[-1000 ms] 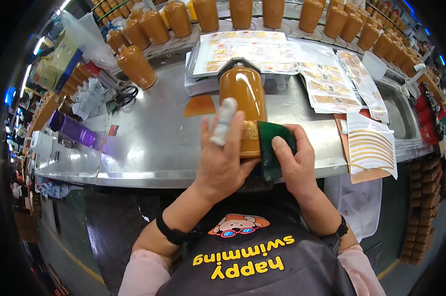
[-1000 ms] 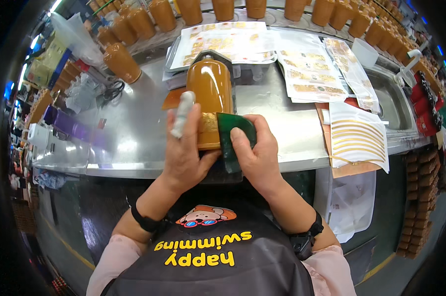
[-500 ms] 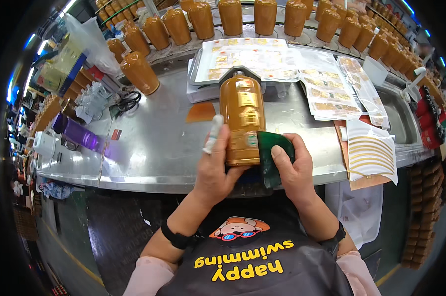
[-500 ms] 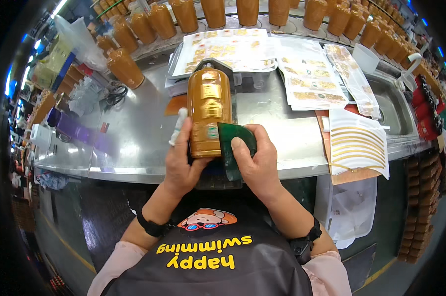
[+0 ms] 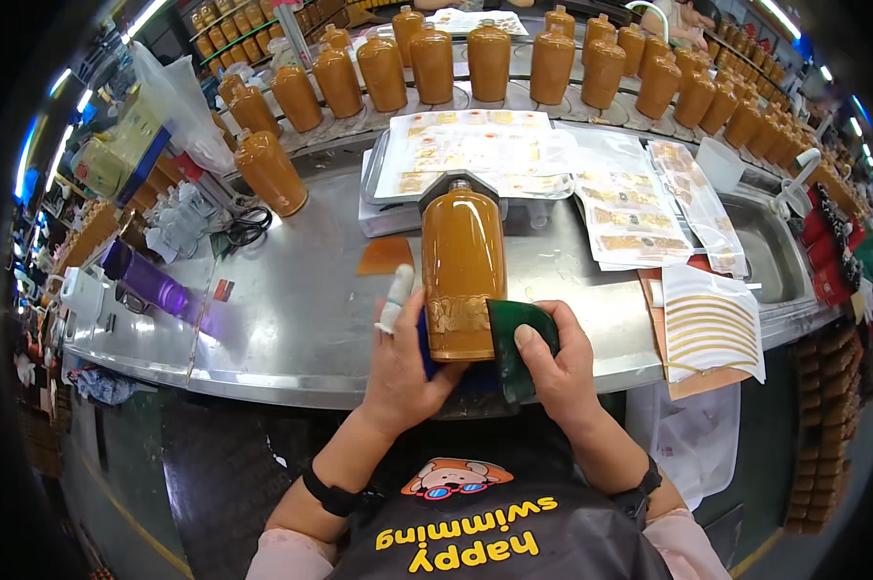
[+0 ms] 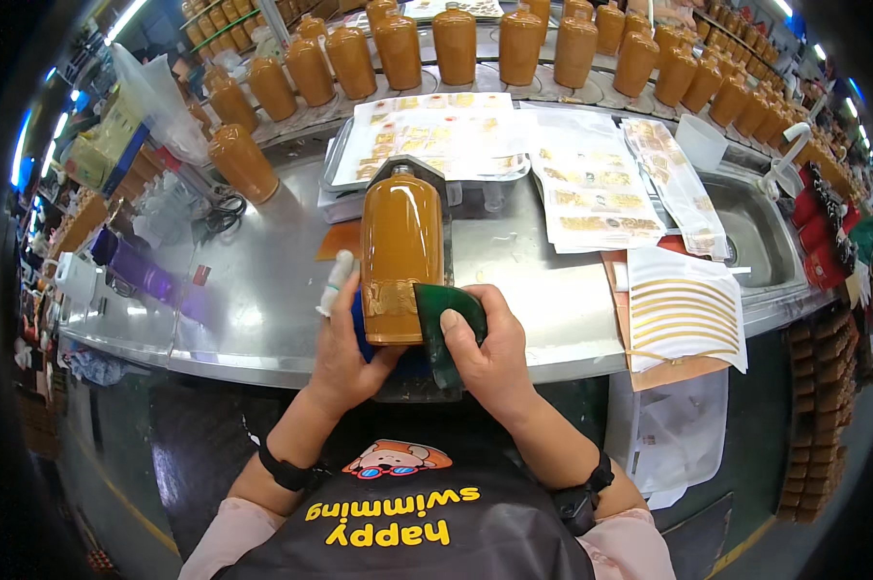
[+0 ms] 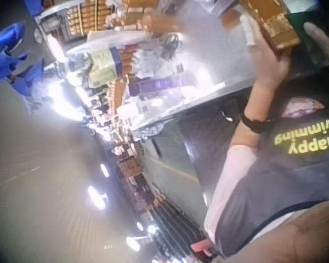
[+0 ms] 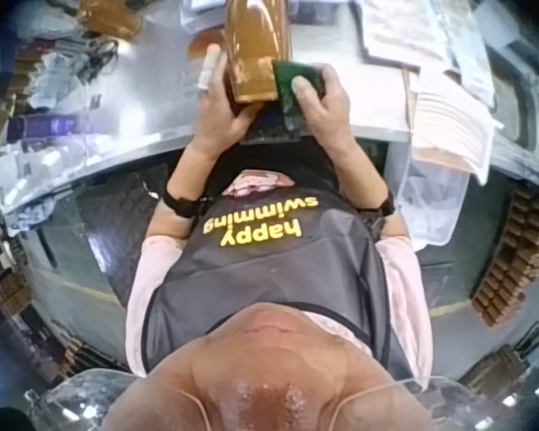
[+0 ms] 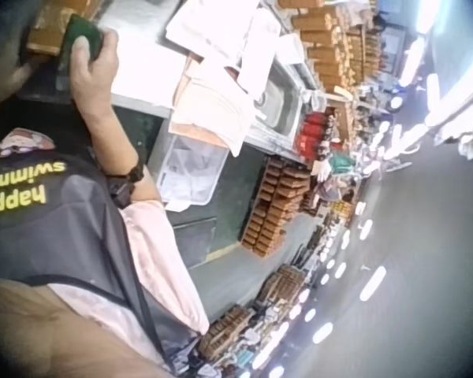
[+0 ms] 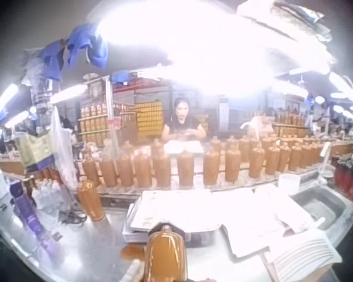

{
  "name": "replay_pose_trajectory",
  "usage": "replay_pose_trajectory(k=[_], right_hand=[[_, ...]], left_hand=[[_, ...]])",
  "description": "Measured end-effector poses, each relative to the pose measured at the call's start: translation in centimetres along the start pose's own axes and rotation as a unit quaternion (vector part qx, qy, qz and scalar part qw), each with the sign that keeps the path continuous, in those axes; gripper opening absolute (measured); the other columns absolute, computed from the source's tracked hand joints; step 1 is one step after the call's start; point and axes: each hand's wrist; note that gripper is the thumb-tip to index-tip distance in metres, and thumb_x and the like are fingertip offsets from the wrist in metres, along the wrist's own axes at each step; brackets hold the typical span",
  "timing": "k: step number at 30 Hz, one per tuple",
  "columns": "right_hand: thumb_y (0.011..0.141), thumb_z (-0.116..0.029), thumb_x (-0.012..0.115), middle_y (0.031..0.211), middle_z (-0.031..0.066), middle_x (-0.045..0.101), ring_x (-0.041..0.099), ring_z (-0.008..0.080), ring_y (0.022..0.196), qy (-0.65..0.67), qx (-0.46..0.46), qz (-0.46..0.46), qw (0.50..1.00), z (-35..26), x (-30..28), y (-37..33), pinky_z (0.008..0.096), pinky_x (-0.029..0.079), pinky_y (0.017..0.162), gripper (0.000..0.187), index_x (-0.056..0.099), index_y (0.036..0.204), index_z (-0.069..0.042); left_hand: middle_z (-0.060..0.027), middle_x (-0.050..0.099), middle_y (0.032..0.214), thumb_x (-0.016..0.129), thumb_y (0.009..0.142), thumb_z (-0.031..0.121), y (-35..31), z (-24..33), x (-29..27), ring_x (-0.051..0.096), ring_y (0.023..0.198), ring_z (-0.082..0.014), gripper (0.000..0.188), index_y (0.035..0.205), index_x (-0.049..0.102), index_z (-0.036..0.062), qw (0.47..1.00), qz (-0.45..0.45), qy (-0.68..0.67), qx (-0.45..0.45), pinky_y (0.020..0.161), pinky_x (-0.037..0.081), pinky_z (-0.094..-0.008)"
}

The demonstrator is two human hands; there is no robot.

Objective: The person applies labels to a bottle by hand, using a cloth and a scraper to smooth them. They pick up a bottle, apply a small square label, a large central label, and a decorative band, smoothing each one with the cloth and scraper before placing the bottle aside and reaching for another.

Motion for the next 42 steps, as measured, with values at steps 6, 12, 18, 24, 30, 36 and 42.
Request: replay_pose_trajectory(k=[6, 12, 18, 24, 30, 36, 42], right_hand=[[0.092, -0.013, 0.059, 0.083, 0.0078, 0.064, 0.058, 0.0103, 0.075, -0.010, -0.012, 0.007, 1.000, -0.4, -0.4, -0.2, 0.0274, 0.048, 0.066, 0.020, 0.054, 0.105, 0.001], [0.089, -0.012, 0.058, 0.096, 0.0214, 0.066, 0.066, 0.0350, 0.089, -0.057, -0.028, -0.022, 0.998, -1.2, -2.9, 0.9, 0.0393, 0.051, 0.078, 0.028, 0.054, 0.114, 0.000], [0.074, 0.017, 0.046, 0.138, 0.0190, 0.052, 0.048, 0.0322, 0.130, -0.380, -0.148, 0.070, 0.910, 1.0, -18.8, 8.2, 0.0378, 0.044, 0.099, 0.040, 0.070, 0.098, -0.006], [0.085, -0.010, 0.054, 0.110, 0.0223, 0.065, 0.060, 0.0365, 0.107, -0.628, 0.174, 0.192, 0.733, 7.2, -42.2, 17.9, 0.0427, 0.046, 0.095, 0.020, 0.073, 0.091, -0.005], [0.087, -0.021, 0.058, 0.103, 0.0213, 0.067, 0.064, 0.0361, 0.093, -0.522, 0.298, 0.155, 0.784, 9.9, -46.2, 21.2, 0.0435, 0.050, 0.089, 0.021, 0.072, 0.091, -0.006], [0.087, -0.022, 0.059, 0.102, 0.0211, 0.067, 0.064, 0.0366, 0.091, -0.357, 0.295, 0.190, 0.866, 8.6, -44.2, 20.1, 0.0441, 0.050, 0.089, 0.020, 0.072, 0.090, -0.007], [0.087, -0.023, 0.060, 0.102, 0.0210, 0.067, 0.064, 0.0371, 0.089, -0.353, 0.271, 0.214, 0.870, 8.3, -43.7, 20.4, 0.0445, 0.050, 0.088, 0.020, 0.072, 0.090, -0.008]], left_hand=[[-0.0247, 0.041, 0.143, 0.076, 0.078, 0.034, 1.0, 0.6, 0.3, 0.039, 0.133, -0.0408, 0.084, 0.142, 0.035, -0.0031, 0.994, -0.039, 0.068, 0.075, 0.111, 0.028, -0.0491], [-0.0228, 0.042, 0.142, 0.054, 0.095, 0.046, -0.7, -0.5, 0.3, 0.043, 0.131, -0.0320, 0.076, 0.144, 0.030, -0.0081, 0.995, -0.045, -0.071, -0.049, 0.108, 0.033, -0.0397], [-0.0275, 0.040, 0.143, 0.053, 0.095, 0.048, -1.2, -1.2, 0.6, 0.042, 0.132, -0.0369, 0.080, 0.142, 0.029, -0.0112, 0.995, -0.027, -0.068, -0.075, 0.109, 0.032, -0.0418], [-0.0266, 0.040, 0.142, 0.054, 0.092, 0.053, -1.4, -0.7, 0.6, 0.041, 0.132, -0.0346, 0.087, 0.142, 0.026, -0.0125, 0.987, -0.049, -0.103, -0.114, 0.108, 0.031, -0.0414], [-0.0207, 0.033, 0.146, 0.049, 0.093, 0.059, -1.8, -0.9, 0.0, 0.035, 0.135, -0.0296, 0.090, 0.145, 0.021, -0.0083, 0.980, -0.075, -0.107, -0.150, 0.111, 0.027, -0.0401], [-0.0200, 0.031, 0.147, 0.048, 0.092, 0.061, -2.5, -1.6, 0.1, 0.034, 0.136, -0.0296, 0.093, 0.146, 0.017, -0.0077, 0.983, -0.076, -0.084, -0.143, 0.112, 0.026, -0.0403], [-0.0224, 0.028, 0.145, 0.055, 0.088, 0.062, -2.7, -1.8, 0.2, 0.034, 0.135, -0.0319, 0.098, 0.145, 0.017, -0.0083, 0.978, -0.066, -0.116, -0.160, 0.111, 0.026, -0.0415]])
Point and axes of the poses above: each hand's wrist, its own y-axis towards the middle knuckle, its own x-axis out of the palm, z = x × y
